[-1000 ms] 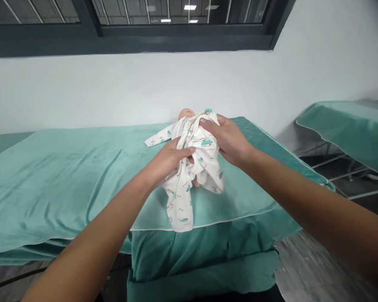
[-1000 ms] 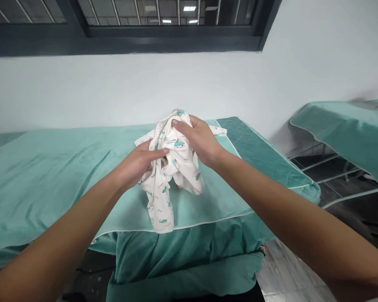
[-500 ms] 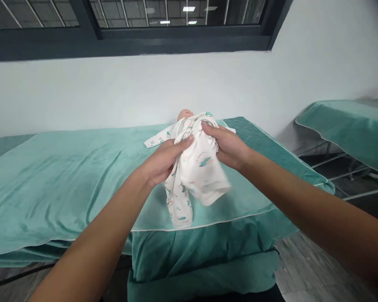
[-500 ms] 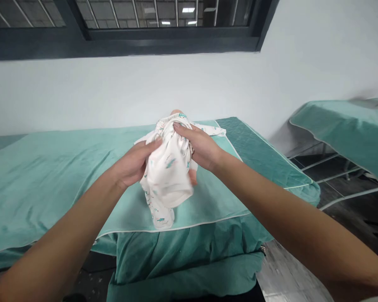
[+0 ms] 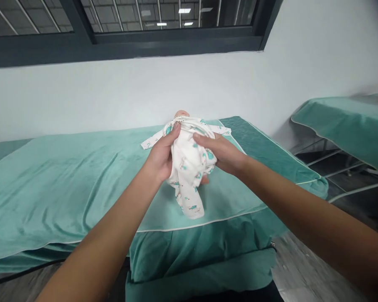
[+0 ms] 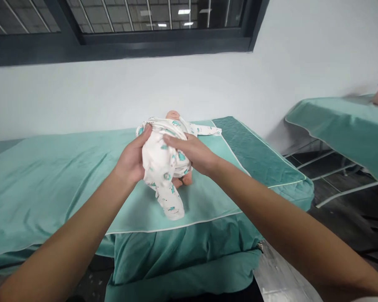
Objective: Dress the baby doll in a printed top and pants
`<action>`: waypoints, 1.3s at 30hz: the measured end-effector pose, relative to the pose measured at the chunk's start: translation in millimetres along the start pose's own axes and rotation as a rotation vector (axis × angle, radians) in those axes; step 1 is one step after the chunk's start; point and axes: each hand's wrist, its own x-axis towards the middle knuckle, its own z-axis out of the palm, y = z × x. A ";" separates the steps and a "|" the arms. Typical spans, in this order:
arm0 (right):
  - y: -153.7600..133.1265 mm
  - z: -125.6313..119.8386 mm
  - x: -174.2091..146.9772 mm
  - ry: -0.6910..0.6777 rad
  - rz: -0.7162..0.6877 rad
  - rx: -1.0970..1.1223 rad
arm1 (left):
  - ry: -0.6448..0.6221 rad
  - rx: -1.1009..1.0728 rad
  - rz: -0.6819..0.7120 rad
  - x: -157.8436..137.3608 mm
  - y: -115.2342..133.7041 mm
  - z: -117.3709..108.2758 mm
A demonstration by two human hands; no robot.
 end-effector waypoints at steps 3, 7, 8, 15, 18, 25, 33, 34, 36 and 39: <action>1.1 -9.0 8.2 0.075 -0.085 0.092 | -0.157 0.003 -0.148 -3.3 -3.6 0.3; 4.0 -20.5 12.1 0.125 -0.103 0.111 | -0.279 0.067 -0.201 -7.6 -7.8 -4.5; 5.3 -22.8 11.4 0.128 -0.099 0.111 | -0.283 0.075 -0.196 -7.6 -8.5 -5.7; 21.5 -43.2 -12.0 0.015 0.148 0.048 | 0.034 0.002 -0.081 5.1 -25.2 -13.1; 27.9 -52.0 -28.3 -0.001 0.279 -0.124 | 0.067 0.050 -0.209 10.2 -41.4 -12.8; 78.7 -62.8 -59.6 0.103 0.460 -0.171 | 0.039 0.377 -0.364 23.8 -80.5 -6.7; 135.0 -58.4 -62.5 0.265 0.146 -0.608 | -0.119 1.314 -0.213 34.4 -89.7 1.0; 136.1 -56.8 -62.2 0.271 0.111 -0.619 | -0.134 1.337 -0.213 35.1 -89.9 0.3; 135.9 -54.3 -62.1 0.268 0.057 -0.595 | -0.164 1.329 -0.208 36.3 -90.2 -2.0; 133.0 -52.4 -62.4 0.245 0.024 -0.516 | -0.182 1.263 -0.206 37.3 -89.9 -5.1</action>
